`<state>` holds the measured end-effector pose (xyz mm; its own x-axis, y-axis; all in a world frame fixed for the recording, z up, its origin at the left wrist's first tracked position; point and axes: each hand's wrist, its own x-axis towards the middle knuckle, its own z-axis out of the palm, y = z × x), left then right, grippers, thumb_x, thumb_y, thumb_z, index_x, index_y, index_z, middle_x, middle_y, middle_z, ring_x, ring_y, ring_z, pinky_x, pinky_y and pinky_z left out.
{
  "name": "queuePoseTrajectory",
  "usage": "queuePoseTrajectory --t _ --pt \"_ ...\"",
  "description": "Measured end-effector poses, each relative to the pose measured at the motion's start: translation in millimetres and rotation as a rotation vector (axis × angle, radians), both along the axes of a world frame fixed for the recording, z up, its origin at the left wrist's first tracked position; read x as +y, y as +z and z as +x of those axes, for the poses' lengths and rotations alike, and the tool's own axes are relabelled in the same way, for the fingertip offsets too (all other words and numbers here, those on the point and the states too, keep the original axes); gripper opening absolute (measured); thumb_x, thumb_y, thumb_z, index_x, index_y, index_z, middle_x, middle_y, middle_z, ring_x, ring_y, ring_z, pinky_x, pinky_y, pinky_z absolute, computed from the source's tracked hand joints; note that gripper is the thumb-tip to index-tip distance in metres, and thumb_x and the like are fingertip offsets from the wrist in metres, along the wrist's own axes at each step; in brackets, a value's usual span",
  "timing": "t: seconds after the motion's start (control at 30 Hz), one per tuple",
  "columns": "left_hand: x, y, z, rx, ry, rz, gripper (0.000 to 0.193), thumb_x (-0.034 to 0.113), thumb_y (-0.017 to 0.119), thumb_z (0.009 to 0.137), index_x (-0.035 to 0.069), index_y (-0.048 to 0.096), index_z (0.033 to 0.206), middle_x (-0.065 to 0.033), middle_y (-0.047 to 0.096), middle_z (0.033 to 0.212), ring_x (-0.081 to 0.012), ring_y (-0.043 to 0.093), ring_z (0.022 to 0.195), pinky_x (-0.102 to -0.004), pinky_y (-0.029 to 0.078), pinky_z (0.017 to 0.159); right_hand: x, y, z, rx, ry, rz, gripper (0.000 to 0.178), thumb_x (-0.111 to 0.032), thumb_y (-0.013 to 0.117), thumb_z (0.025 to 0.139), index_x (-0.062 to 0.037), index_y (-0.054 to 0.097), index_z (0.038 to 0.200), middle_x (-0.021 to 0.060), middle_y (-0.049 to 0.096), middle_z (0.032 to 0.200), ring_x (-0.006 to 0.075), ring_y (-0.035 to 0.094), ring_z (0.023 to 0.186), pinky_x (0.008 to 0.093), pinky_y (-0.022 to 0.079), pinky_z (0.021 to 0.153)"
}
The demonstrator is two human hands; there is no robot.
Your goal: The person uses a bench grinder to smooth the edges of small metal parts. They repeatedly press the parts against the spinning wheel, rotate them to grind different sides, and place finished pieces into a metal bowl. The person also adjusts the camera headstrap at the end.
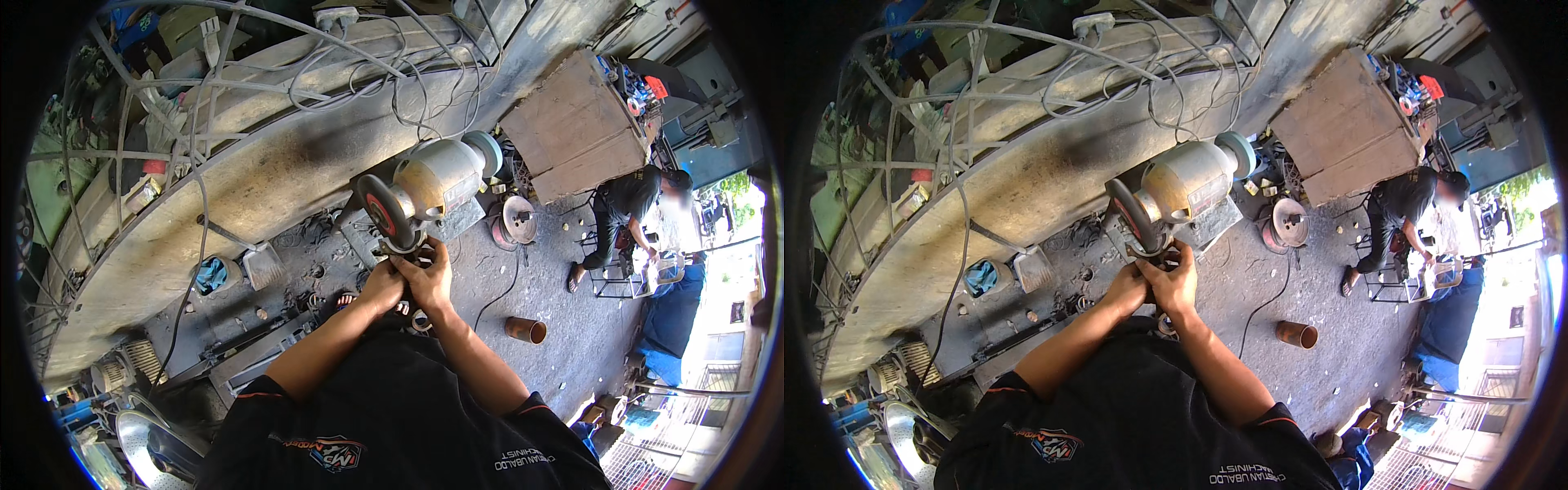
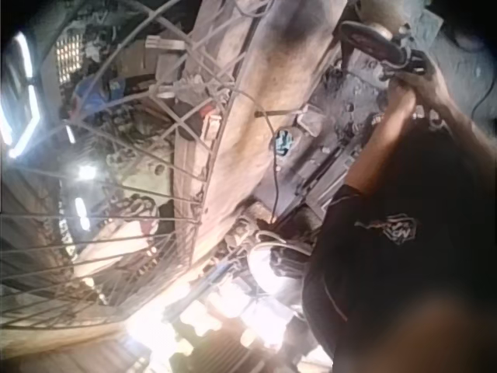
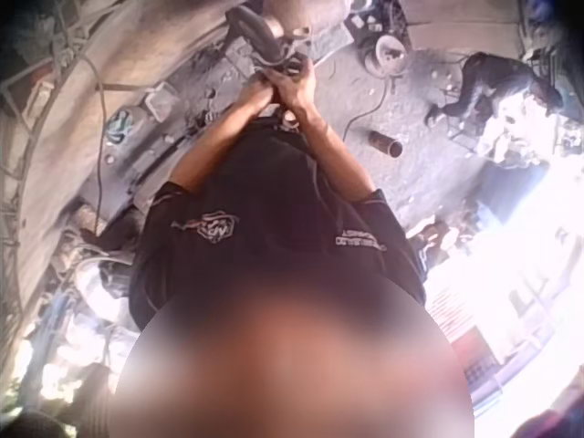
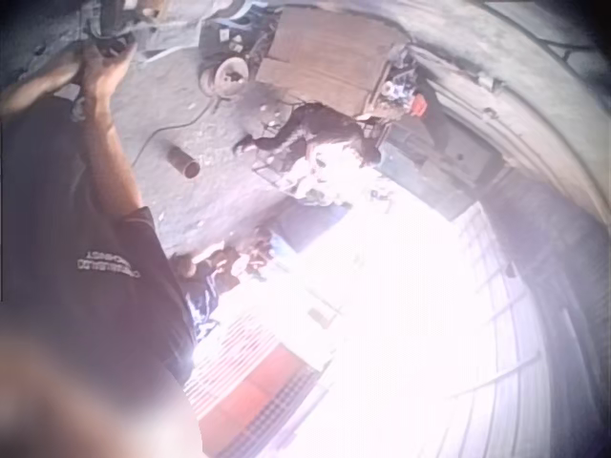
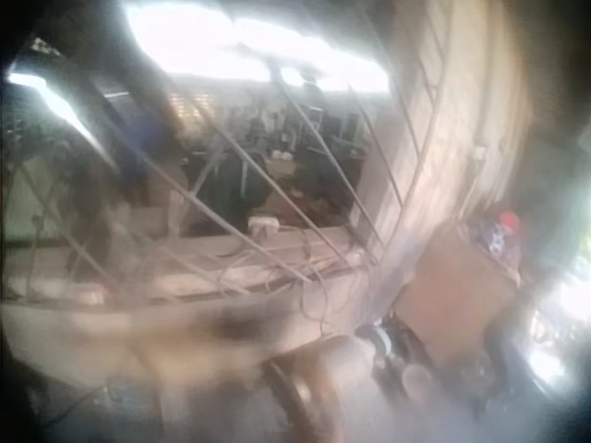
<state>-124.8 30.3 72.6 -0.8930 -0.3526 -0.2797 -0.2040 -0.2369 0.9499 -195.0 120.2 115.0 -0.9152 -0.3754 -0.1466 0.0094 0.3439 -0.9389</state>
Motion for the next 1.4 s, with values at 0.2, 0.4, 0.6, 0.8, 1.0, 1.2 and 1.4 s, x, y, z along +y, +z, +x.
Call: queuePoseTrajectory --t 0.2,0.4,0.6,0.8,1.0,1.2,1.4 --pt "0.4 7.8 5.0 0.101 -0.032 -0.2 0.031 0.017 0.051 0.096 0.001 0.064 0.119 -0.0195 0.071 0.108 -0.0296 0.068 0.104 -0.0396 0.052 0.087 4.6 -2.1 6.5 -0.045 0.027 -0.14 0.071 -0.012 0.089 0.073 0.0025 0.049 0.131 0.0056 0.06 0.102 0.0142 0.064 0.089 0.0268 0.054 0.08" --pt "8.3 1.6 14.6 -0.008 0.045 -0.324 0.027 0.012 0.052 0.093 0.0 0.062 0.115 -0.0224 0.069 0.108 -0.0329 0.067 0.105 -0.0417 0.052 0.087 3.6 -11.7 15.3 -0.118 0.02 -0.251 0.069 -0.007 0.086 0.075 0.0032 0.051 0.133 0.0066 0.064 0.102 0.0145 0.065 0.092 0.0275 0.053 0.083" --pt "6.2 1.5 9.1 -0.038 0.029 -0.218 0.031 0.01 0.052 0.091 -0.004 0.059 0.117 -0.0211 0.068 0.11 -0.0325 0.066 0.107 -0.0414 0.05 0.092 1.0 -5.7 4.1 -0.15 0.007 -0.303 0.066 -0.005 0.085 0.076 0.0023 0.054 0.134 0.0061 0.067 0.103 0.0133 0.064 0.091 0.0276 0.053 0.083" --pt "4.1 2.3 3.3 -0.069 -0.011 -0.24 0.032 0.007 0.053 0.09 -0.004 0.059 0.119 -0.021 0.068 0.113 -0.0311 0.065 0.108 -0.0405 0.049 0.094 4.2 -12.5 0.7 -0.155 0.006 -0.32 0.072 -0.005 0.085 0.077 0.0045 0.05 0.139 0.0064 0.068 0.105 0.0119 0.065 0.093 0.0258 0.054 0.083" --pt "-3.3 4.6 13.2 0.006 -0.006 -0.208 0.03 0.007 0.057 0.089 -0.002 0.058 0.117 -0.0211 0.068 0.097 -0.0262 0.068 0.077 -0.0389 0.054 0.066 0.5 -23.0 11.5 -0.12 0.001 -0.276 0.077 -0.007 0.085 0.078 0.0037 0.045 0.143 0.0074 0.069 0.105 0.0131 0.065 0.094 0.0266 0.053 0.083" --pt "-0.7 3.5 2.7 -0.043 -0.024 -0.327 0.035 0.014 0.059 0.085 -0.002 0.061 0.116 -0.0273 0.066 0.11 -0.042 0.063 0.107 -0.0463 0.05 0.091 4.8 -18.0 5.5 -0.091 -0.03 -0.284 0.076 -0.006 0.084 0.079 0.003 0.045 0.143 0.0077 0.07 0.103 0.013 0.066 0.091 0.0269 0.053 0.081" --pt "-5.1 9.2 11.8 -0.083 0.008 -0.251 0.034 0.014 0.057 0.087 -0.002 0.062 0.116 -0.0267 0.066 0.112 -0.0404 0.064 0.109 -0.0443 0.05 0.092 -2.6 -17.4 9.3 -0.085 0.009 -0.174 0.077 -0.009 0.085 0.078 0.0032 0.046 0.143 0.0084 0.07 0.101 0.0127 0.066 0.09 0.0259 0.053 0.079"
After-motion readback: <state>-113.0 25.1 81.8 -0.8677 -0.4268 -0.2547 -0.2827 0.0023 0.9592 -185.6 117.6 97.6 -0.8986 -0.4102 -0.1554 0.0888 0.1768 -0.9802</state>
